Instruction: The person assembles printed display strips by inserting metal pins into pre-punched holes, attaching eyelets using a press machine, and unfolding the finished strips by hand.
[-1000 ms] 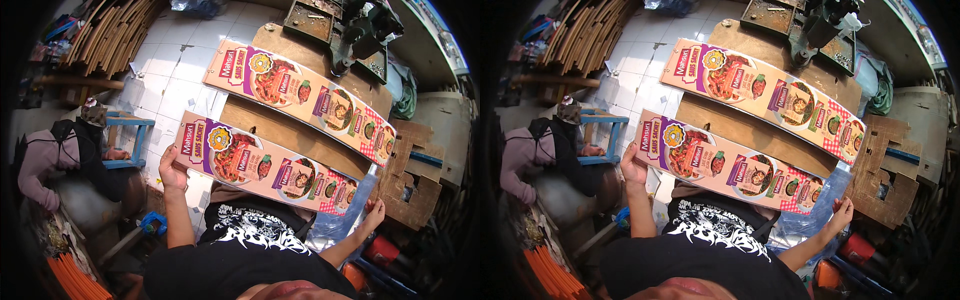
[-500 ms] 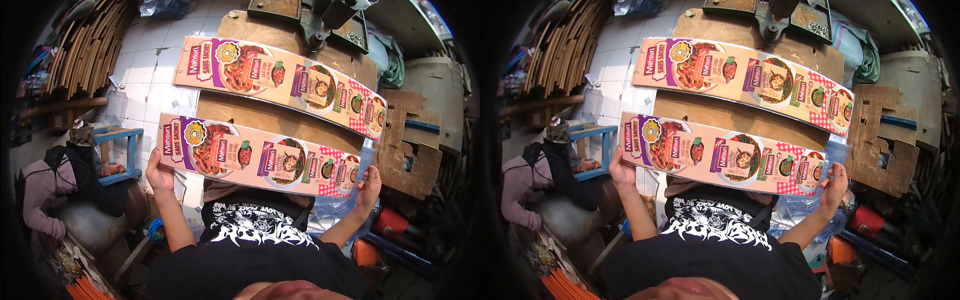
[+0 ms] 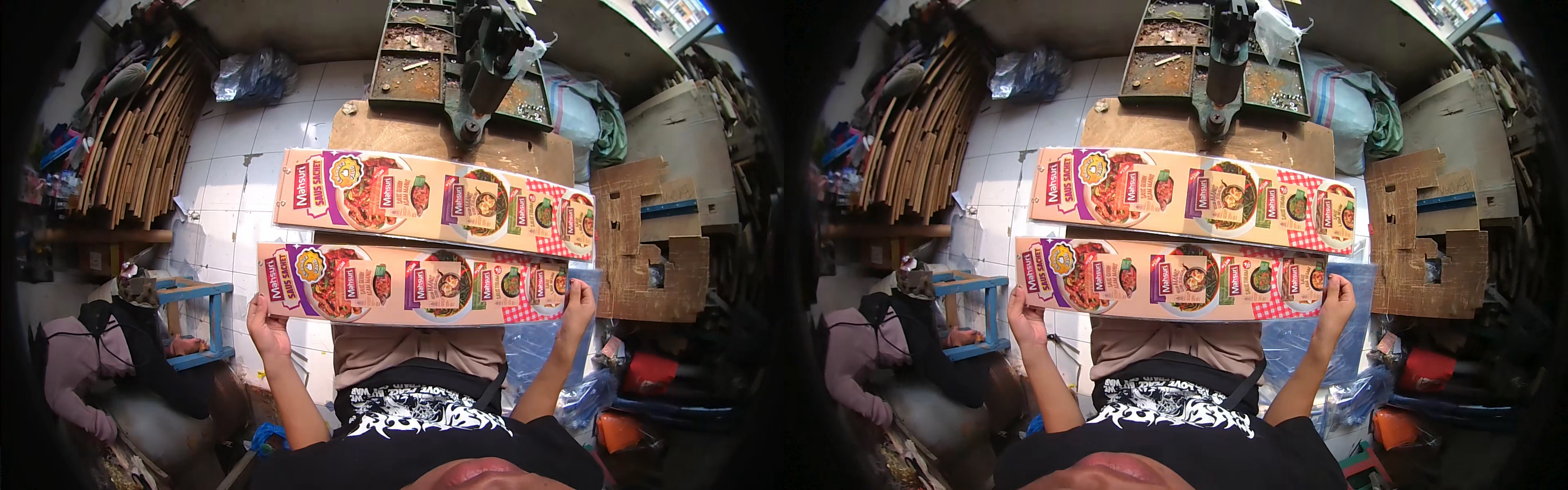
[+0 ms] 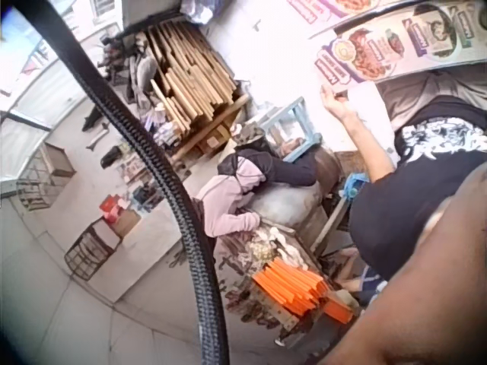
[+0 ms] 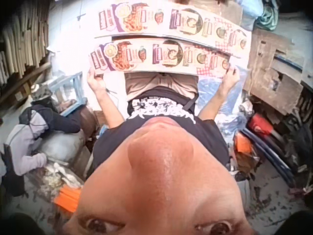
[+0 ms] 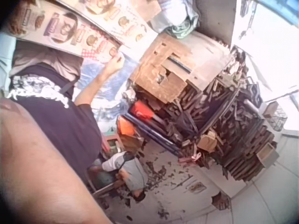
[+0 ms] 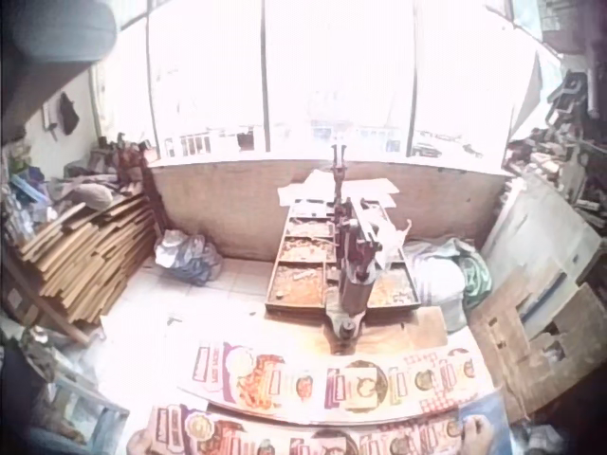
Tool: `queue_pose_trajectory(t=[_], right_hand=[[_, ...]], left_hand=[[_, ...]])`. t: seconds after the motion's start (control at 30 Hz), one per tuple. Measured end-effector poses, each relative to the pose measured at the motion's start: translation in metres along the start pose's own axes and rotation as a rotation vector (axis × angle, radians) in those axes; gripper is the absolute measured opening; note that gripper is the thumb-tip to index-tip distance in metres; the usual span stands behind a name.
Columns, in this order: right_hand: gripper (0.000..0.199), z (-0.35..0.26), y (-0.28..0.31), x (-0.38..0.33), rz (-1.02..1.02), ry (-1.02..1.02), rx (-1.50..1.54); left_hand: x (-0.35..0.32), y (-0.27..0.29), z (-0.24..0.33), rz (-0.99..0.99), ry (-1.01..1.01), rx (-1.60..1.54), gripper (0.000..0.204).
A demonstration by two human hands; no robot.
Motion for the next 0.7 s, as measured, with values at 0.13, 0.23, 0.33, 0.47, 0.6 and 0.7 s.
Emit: queue_pose_trajectory(t=[0.13,0.23,0.33,0.47,0.6,0.7], right_hand=[[0.016,0.012,-0.012,0.007,0.096,0.102,0.017],[0.016,0.010,-0.013,0.006,0.145,0.087,0.022],[0.016,0.006,-0.012,0.008,0.123,0.100,0.018],[0.015,-0.003,-0.010,0.007,0.073,0.109,0.086],[0.016,-0.008,-0.008,0.007,0.046,0.079,0.140],[0.016,-0.007,-0.009,0.007,0.000,0.052,0.242]], left_hand=[[-0.001,-0.024,0.010,0.000,-0.045,0.160,0.023],[0.001,-0.031,0.010,-0.035,-0.056,0.269,0.024],[0.000,-0.035,0.010,-0.066,-0.051,0.291,0.023],[0.003,-0.043,0.010,-0.086,-0.065,0.279,0.024],[0.002,-0.044,0.010,-0.101,-0.088,0.297,0.025],[0.006,-0.040,0.009,-0.093,-0.093,0.289,0.024]])
Point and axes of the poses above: each hand's wrist, its own x-axis towards the middle knuckle, its own y-axis out of the back of the hand, z = x × y, the point moved 2 cm from there along x, towards the middle knuckle, and after that the axes turned 8 degrees about -x, right-handed, at the moved point
